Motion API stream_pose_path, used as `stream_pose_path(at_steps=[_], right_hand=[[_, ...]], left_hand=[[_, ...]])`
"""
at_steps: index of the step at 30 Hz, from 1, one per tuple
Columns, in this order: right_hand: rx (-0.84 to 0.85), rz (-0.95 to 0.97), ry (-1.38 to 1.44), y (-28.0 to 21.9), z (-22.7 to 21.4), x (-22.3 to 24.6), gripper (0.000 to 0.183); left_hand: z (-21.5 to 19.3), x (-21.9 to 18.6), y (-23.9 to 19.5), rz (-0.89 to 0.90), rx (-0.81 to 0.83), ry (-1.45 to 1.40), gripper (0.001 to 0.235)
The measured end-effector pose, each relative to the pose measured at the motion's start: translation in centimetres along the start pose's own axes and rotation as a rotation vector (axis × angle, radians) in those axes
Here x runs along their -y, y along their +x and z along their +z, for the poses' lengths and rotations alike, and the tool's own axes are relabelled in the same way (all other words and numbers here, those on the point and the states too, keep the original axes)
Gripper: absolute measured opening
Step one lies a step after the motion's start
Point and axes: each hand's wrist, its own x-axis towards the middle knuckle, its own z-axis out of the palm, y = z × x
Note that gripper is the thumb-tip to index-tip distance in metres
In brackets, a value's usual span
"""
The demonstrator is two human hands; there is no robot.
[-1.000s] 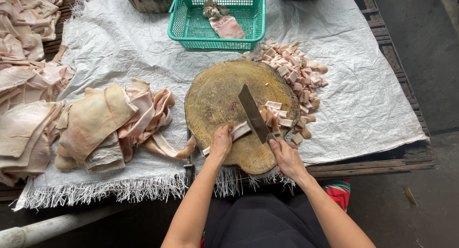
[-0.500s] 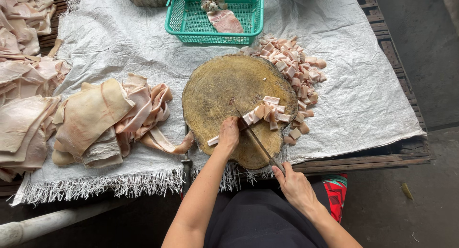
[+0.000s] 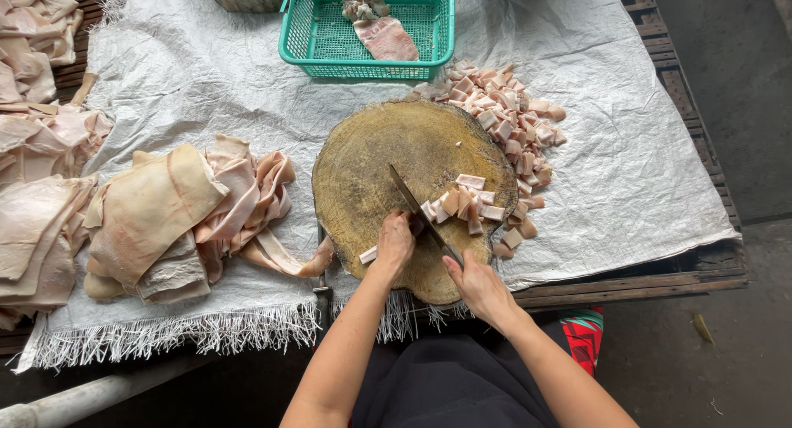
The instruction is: The person is slicing long strips of pork skin into small, uniform pieces on a round wooden cutting board using a cleaver.
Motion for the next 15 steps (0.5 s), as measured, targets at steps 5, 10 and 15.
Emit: stream_pose_path(at_steps=[5,10,15], right_hand=[[-0.079,-0.083,-0.045,3.6,0.7,1.8,0.057],[0.005,-0.036,0.076,3.3,-0.3,0.7,0.058],[0.03,0.107,0.248,-0.9,-1.6,-1.4,0.056]], left_hand=[[-1.7,-1.5,-0.4,-0.047,0.037,-0.043,0.039],[-4.3,-3.2,-2.3,-0.082,0.104,0.028,0.047],[-5.2,-1.4,-4.6,-0.112,0.056,0.014,0.036]])
